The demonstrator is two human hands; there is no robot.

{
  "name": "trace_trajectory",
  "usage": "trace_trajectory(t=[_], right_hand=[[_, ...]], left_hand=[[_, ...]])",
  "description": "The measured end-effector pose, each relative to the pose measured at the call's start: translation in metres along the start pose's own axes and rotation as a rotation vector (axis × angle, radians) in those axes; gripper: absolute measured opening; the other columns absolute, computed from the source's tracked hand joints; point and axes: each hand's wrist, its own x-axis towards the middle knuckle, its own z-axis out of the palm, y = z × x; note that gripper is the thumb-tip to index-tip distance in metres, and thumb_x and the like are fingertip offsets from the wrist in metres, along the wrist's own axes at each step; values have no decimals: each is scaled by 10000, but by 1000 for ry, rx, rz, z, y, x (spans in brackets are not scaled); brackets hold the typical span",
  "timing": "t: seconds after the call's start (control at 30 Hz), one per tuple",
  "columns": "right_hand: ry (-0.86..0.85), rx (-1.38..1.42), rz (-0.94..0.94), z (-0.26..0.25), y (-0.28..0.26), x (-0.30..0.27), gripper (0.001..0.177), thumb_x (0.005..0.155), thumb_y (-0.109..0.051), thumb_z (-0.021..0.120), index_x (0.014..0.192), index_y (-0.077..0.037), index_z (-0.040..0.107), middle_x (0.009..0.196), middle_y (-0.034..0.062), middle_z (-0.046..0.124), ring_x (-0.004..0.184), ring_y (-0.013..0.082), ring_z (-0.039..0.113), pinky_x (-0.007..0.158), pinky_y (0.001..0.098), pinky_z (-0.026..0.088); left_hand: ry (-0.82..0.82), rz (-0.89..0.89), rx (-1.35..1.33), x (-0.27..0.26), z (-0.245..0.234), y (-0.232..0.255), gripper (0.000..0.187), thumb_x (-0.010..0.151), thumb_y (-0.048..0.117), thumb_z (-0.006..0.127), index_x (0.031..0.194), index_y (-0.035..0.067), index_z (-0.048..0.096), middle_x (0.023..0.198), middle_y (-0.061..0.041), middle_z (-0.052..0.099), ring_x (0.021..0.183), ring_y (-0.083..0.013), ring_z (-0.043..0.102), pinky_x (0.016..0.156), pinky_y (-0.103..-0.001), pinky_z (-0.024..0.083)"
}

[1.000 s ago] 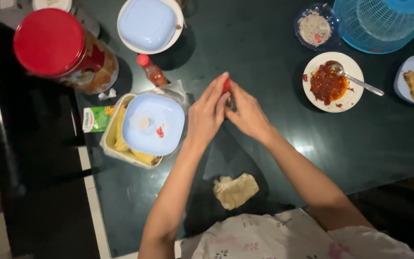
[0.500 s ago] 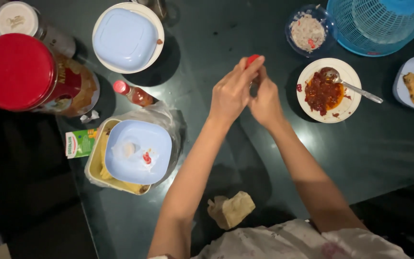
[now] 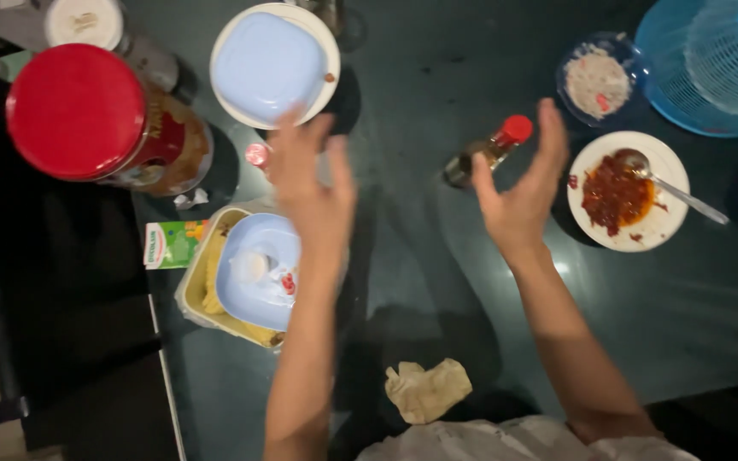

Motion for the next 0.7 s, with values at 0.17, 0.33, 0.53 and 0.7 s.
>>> trace_trajectory(t=[0.17,0.33,0.53,0.7], right_hand=[[4,-158,-265,18,-51,14,513,928,-15,797,1366,-34,531,1516,208,482,1509,364,393,1248,489,373],[-263,43,-358,48,-82,32,239,914,7,763,1138,-66,725,1424,109,621,1440,344,549,1217,471,451],[-382,-82,-440,30,-81,74,218,927,-86,736,1144,-81,716,1352,99,644,1318,320,602,1174,527,421],[-466,-219,-421,-12,-60,112,285,956,-165,725,1227,-79,705,1360,140,645,1260,336,608,1153,562,390]], left_hand=[[-5,-154,38,7,-34,-40,433,976,113,719,1372,-3,588,1338,-274,614,1220,-423,610,1028,-478,479],[-162,-480,-198,3,-20,-52,356,985,80,668,1332,33,603,985,-207,745,864,-308,771,759,-397,585],[-249,-332,-333,17,23,-16,356,966,7,599,1319,51,603,1029,-219,732,920,-328,773,781,-424,587],[-289,-121,-419,39,83,28,337,988,51,627,1321,74,588,1210,-200,703,1098,-423,680,861,-481,572]])
